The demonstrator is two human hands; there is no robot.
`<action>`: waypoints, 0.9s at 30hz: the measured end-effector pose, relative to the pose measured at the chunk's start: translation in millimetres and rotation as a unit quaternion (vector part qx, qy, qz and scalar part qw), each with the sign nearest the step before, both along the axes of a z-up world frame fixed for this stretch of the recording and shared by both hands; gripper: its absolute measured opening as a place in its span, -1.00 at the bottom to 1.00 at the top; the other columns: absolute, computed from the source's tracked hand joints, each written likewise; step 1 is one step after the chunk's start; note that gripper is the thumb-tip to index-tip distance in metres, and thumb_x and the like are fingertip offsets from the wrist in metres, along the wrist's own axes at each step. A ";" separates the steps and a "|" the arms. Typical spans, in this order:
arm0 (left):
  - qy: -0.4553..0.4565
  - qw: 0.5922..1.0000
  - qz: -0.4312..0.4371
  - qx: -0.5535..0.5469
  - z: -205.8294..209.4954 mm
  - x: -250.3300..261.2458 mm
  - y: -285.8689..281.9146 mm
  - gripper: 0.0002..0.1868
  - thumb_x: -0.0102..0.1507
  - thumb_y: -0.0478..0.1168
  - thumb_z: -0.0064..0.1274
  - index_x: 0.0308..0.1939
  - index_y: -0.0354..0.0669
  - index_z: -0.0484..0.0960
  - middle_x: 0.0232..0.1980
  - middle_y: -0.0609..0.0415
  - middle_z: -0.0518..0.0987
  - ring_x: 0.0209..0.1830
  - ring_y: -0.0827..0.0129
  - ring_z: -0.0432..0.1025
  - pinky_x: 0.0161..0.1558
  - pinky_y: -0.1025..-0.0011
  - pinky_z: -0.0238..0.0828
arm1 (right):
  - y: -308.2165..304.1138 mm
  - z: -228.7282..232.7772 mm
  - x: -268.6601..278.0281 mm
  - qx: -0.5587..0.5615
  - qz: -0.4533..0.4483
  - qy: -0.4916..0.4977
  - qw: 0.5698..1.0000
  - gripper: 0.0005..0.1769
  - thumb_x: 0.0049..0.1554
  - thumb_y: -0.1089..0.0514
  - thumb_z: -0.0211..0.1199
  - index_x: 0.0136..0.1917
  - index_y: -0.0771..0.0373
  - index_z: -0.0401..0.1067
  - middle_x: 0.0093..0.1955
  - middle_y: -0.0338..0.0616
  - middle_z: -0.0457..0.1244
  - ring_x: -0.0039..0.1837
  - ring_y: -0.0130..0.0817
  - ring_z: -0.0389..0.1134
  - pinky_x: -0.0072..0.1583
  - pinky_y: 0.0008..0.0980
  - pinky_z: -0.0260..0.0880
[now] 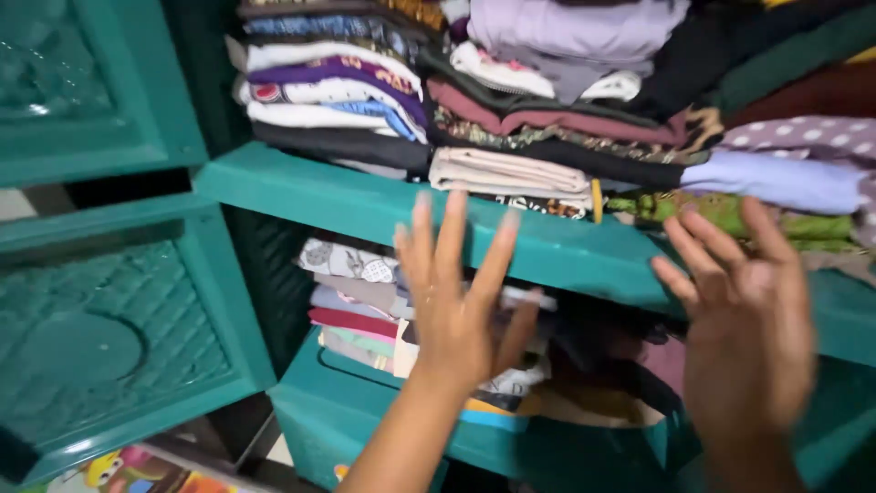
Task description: Organizing and refolding various items of clothing within a plastic tiered wardrobe.
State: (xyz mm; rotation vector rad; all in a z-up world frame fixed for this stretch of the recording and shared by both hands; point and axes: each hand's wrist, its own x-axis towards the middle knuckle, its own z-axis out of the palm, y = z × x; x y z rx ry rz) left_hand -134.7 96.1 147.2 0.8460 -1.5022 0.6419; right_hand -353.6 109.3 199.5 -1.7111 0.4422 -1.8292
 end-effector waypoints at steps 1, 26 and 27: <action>-0.001 0.999 0.044 0.030 30.9 -7.5 -7.0 -0.27 0.36 0.12 0.02 0.59 0.17 0.22 0.69 -0.17 -0.03 0.71 -0.24 -0.13 0.61 -0.33 -0.27 | -6.7 4.5 0.7 0.006 -0.053 0.005 0.999 -0.28 0.38 -0.13 -0.08 0.61 0.38 -0.07 0.52 0.34 0.06 0.57 0.14 0.14 0.42 0.06 0.23; -0.089 0.917 0.192 0.339 114.0 -21.9 -40.5 0.05 0.28 0.49 -0.02 0.67 0.43 -0.25 0.73 -0.12 -0.48 0.73 -0.15 -0.62 0.55 -0.49 -0.61 | -33.1 22.3 2.8 0.009 -0.312 0.217 0.925 -0.51 0.41 0.31 0.13 0.57 0.35 0.22 0.25 0.02 0.37 0.21 -0.32 0.46 0.24 -0.36 0.44; -0.091 0.918 0.193 0.336 115.1 -22.5 -40.5 0.05 0.28 0.49 -0.02 0.67 0.43 -0.25 0.73 -0.12 -0.48 0.73 -0.15 -0.62 0.55 -0.49 -0.61 | -34.0 19.7 -1.0 0.008 -0.314 0.214 0.925 -0.51 0.41 0.31 0.13 0.57 0.35 0.22 0.25 0.02 0.37 0.21 -0.32 0.46 0.24 -0.36 0.44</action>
